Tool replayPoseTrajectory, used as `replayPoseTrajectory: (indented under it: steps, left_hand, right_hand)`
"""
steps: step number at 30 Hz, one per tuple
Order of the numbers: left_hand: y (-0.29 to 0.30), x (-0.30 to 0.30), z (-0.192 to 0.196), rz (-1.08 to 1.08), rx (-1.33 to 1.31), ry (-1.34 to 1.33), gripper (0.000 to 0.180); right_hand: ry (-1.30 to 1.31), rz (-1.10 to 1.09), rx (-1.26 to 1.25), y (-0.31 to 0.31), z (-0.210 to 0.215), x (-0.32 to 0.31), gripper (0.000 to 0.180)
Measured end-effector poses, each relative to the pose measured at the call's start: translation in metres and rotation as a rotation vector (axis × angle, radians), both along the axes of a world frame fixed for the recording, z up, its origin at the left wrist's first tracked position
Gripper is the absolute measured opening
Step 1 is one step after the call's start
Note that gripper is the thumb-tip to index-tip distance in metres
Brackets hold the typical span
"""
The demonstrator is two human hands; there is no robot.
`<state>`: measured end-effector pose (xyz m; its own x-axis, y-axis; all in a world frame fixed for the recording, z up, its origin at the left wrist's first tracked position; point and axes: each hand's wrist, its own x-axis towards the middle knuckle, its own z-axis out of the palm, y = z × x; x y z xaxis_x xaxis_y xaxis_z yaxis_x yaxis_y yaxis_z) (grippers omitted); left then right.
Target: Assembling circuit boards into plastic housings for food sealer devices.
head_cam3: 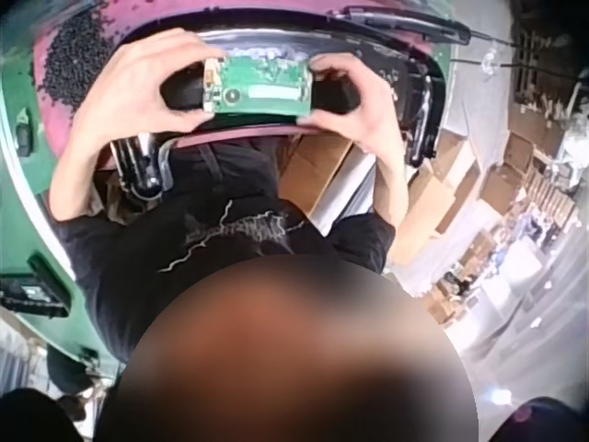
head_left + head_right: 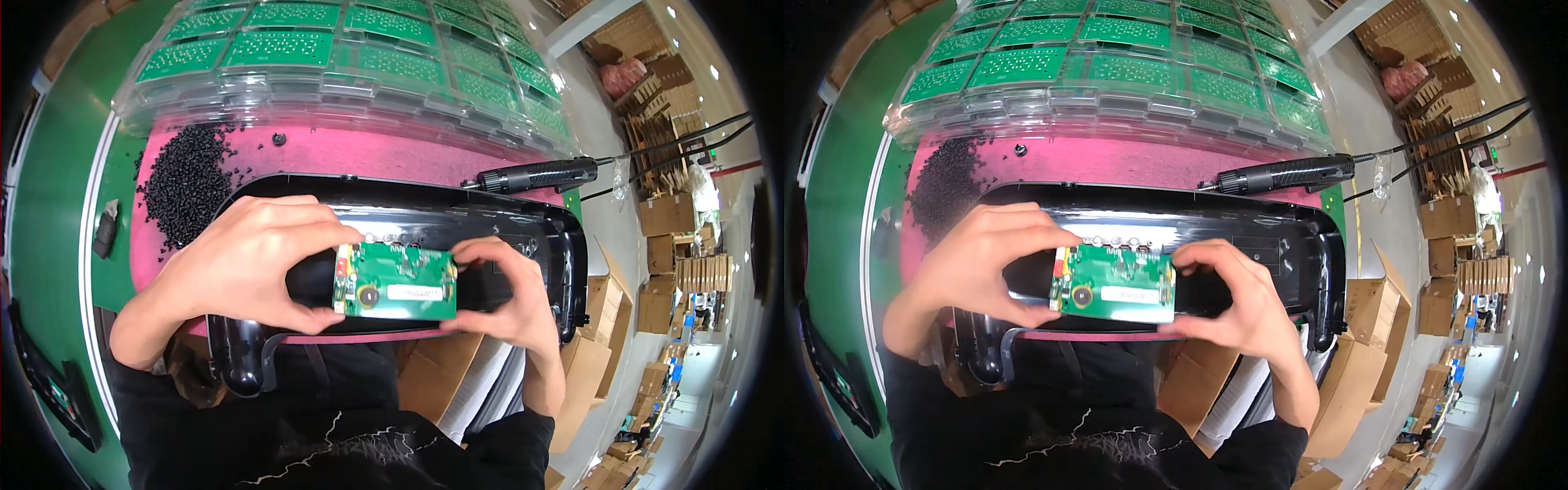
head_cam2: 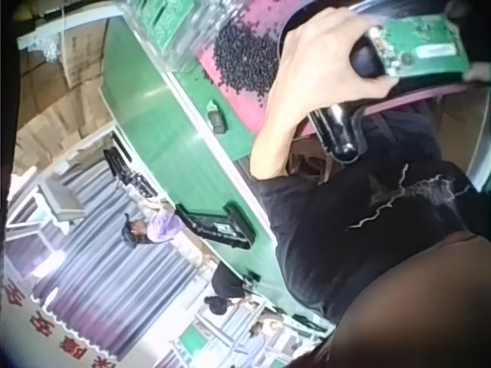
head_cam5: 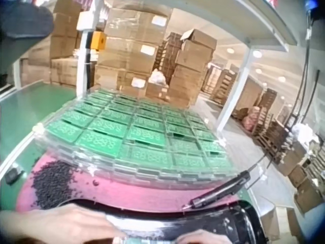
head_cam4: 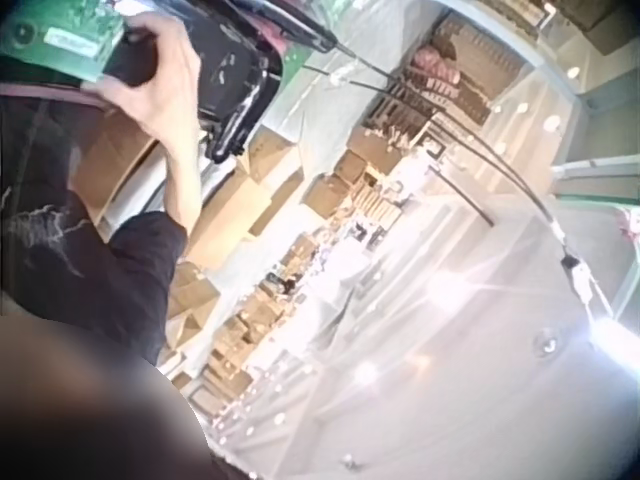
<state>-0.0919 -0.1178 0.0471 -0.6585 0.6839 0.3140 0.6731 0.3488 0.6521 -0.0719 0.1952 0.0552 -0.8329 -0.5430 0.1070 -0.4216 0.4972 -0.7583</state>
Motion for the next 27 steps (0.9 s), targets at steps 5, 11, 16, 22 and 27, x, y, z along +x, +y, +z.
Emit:
replayPoseTrajectory:
  steps: [5,11,16,22,27]
  left_hand:
    - [0.004,0.001,-0.003,0.145,-0.168,-0.052,0.062]
    - [0.006,0.003,-0.004,0.182,-0.193,-0.079,0.062]
    - [0.007,0.002,-0.004,0.183,-0.235,-0.118,0.061]
    - [0.007,0.003,-0.004,0.191,-0.235,-0.122,0.060]
    - [0.007,0.003,-0.004,0.195,-0.259,-0.126,0.060]
  right_hand:
    - [0.045,-0.014,-0.021,0.000,-0.027,-0.018,0.059]
    - [0.107,-0.031,0.005,-0.009,-0.027,-0.015,0.056]
    - [0.141,-0.016,0.048,-0.010,-0.027,-0.016,0.055]
    - [0.150,-0.025,0.095,-0.010,-0.029,-0.015,0.054]
    - [0.144,-0.040,0.111,-0.010,-0.030,-0.014,0.058]
